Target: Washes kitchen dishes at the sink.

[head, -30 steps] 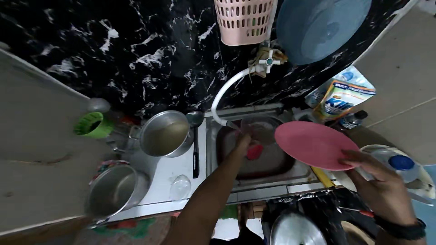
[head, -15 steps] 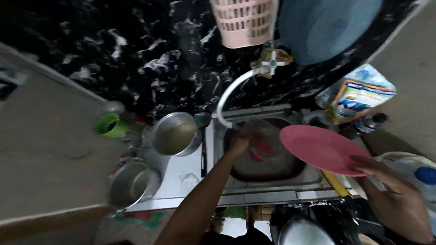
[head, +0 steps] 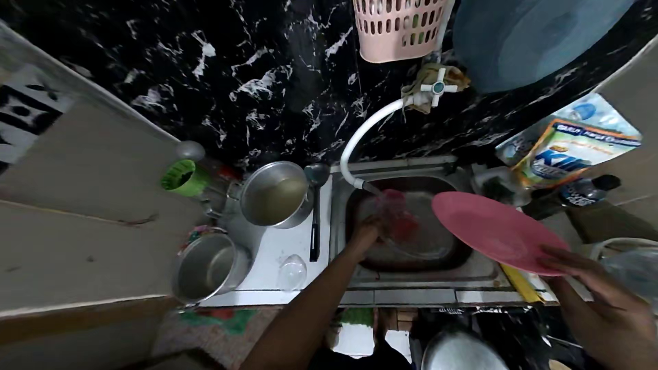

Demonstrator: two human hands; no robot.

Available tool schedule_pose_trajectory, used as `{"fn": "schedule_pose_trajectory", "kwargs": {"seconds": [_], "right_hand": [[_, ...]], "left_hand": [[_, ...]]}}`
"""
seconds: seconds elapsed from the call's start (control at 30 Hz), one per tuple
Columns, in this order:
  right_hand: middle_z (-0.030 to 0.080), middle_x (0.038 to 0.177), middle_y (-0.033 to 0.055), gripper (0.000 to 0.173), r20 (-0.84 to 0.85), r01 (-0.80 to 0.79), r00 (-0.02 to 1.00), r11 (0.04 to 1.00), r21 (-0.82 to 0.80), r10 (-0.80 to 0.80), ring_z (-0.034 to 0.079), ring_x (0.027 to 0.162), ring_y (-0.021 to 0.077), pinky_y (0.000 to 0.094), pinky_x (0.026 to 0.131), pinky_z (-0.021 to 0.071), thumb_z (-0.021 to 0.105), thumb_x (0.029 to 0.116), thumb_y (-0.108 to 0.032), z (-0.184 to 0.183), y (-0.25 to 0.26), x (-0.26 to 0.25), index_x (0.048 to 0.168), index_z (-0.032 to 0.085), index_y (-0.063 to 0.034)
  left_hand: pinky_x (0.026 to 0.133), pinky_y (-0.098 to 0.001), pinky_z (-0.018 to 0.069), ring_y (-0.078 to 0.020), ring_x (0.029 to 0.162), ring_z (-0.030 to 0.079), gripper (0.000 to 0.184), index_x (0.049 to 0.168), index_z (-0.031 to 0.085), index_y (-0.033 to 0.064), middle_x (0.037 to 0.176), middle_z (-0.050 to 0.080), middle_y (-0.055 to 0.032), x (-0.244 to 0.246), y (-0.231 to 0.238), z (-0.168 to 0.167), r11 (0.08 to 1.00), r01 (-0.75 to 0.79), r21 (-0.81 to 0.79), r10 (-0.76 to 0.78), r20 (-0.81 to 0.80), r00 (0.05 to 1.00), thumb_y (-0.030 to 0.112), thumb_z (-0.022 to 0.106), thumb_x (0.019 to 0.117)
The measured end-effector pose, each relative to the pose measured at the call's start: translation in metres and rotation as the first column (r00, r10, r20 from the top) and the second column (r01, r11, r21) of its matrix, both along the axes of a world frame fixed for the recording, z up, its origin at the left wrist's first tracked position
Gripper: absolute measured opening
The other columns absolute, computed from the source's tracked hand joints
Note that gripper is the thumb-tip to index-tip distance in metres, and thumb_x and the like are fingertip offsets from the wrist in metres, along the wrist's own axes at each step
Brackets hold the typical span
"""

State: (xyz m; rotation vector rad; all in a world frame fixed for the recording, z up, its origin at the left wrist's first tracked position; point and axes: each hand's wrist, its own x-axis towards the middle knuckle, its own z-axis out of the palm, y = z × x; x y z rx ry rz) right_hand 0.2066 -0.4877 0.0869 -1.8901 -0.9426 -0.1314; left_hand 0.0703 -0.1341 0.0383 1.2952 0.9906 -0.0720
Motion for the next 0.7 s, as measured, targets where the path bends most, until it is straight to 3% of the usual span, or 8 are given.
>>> {"fn": "schedule_pose_trajectory", "kwargs": {"seconds": [0.1,0.17,0.23,0.37,0.5,0.6,0.7], "right_hand": [[0.07,0.124,0.0156,0.018,0.002,0.003,1.0,1.0,0.002,-0.003,0.064,0.123,0.0207,0.0338,0.107,0.0523,0.065,0.0975,-0.015,0.003,-0.005,-0.007,0.107,0.076,-0.0035],[0.071,0.123,0.0161,0.018,0.016,0.024,1.0,1.0,-0.003,-0.024,0.064,0.123,0.0202,0.0325,0.107,0.0524,0.065,0.0971,-0.014,0.006,-0.008,-0.01,0.107,0.076,-0.003],[0.07,0.123,0.017,0.018,0.022,0.042,0.999,0.999,0.0,-0.042,0.064,0.123,0.021,0.0334,0.107,0.0525,0.065,0.0973,-0.013,0.008,-0.012,-0.015,0.107,0.076,-0.0023],[0.07,0.124,0.0167,0.018,0.001,0.055,0.998,0.998,0.002,-0.055,0.064,0.124,0.0221,0.0354,0.108,0.0522,0.065,0.0974,-0.014,0.008,-0.019,-0.022,0.107,0.076,-0.003],[0.07,0.126,0.017,0.018,-0.006,0.058,0.998,0.998,0.009,-0.058,0.064,0.125,0.0214,0.0343,0.108,0.0521,0.065,0.0973,-0.013,0.007,-0.02,-0.026,0.107,0.076,-0.0023],[0.07,0.126,0.0176,0.018,-0.01,0.067,0.998,0.998,0.015,-0.067,0.064,0.125,0.0219,0.034,0.108,0.0523,0.064,0.0969,-0.013,0.004,-0.021,-0.028,0.106,0.076,-0.0029],[0.069,0.127,0.0174,0.019,-0.014,0.066,0.998,0.998,0.001,-0.066,0.063,0.125,0.0227,0.035,0.108,0.0524,0.063,0.0969,-0.014,0.003,-0.019,-0.028,0.107,0.076,-0.0038]], "left_hand": [[0.078,-0.0371,0.0591,-0.0222,0.093,0.068,0.041,0.14,0.053,0.0068,0.115,0.067,-0.0142,0.002,-0.005,-0.016,0.981,-0.111,-0.158,0.119,0.043,0.992,0.033,0.05,0.1085],[0.078,-0.0374,0.0585,-0.0226,0.093,0.068,0.039,0.144,0.047,0.0084,0.117,0.066,-0.014,0.009,-0.007,-0.024,0.957,-0.162,-0.242,0.186,0.077,0.98,0.024,0.05,0.1081],[0.079,-0.0377,0.0587,-0.0234,0.096,0.068,0.043,0.149,0.04,0.0089,0.12,0.064,-0.0157,0.019,-0.009,-0.022,0.945,-0.19,-0.267,0.226,0.112,0.968,0.012,0.048,0.1064],[0.077,-0.0359,0.0577,-0.0203,0.091,0.065,0.042,0.144,0.042,0.0059,0.114,0.062,-0.014,0.039,-0.006,-0.012,0.952,-0.22,-0.213,0.267,0.227,0.937,0.001,0.05,0.1029],[0.077,-0.0381,0.0574,-0.0215,0.09,0.065,0.039,0.137,0.049,0.002,0.111,0.064,-0.0158,0.052,0.008,-0.009,0.969,-0.248,-0.01,0.243,0.24,0.94,0.003,0.058,0.0997],[0.093,-0.0445,0.0551,-0.0255,0.11,0.064,0.046,0.143,0.048,0.0029,0.127,0.062,-0.0188,0.054,0.019,-0.004,0.953,-0.123,0.277,0.07,0.193,0.979,0.012,0.062,0.1005],[0.103,-0.0467,0.0518,-0.0272,0.122,0.062,0.053,0.153,0.041,0.0074,0.139,0.059,-0.0185,0.053,0.022,0.005,0.847,0.018,0.531,-0.118,0.154,0.981,0.019,0.058,0.104]]}}
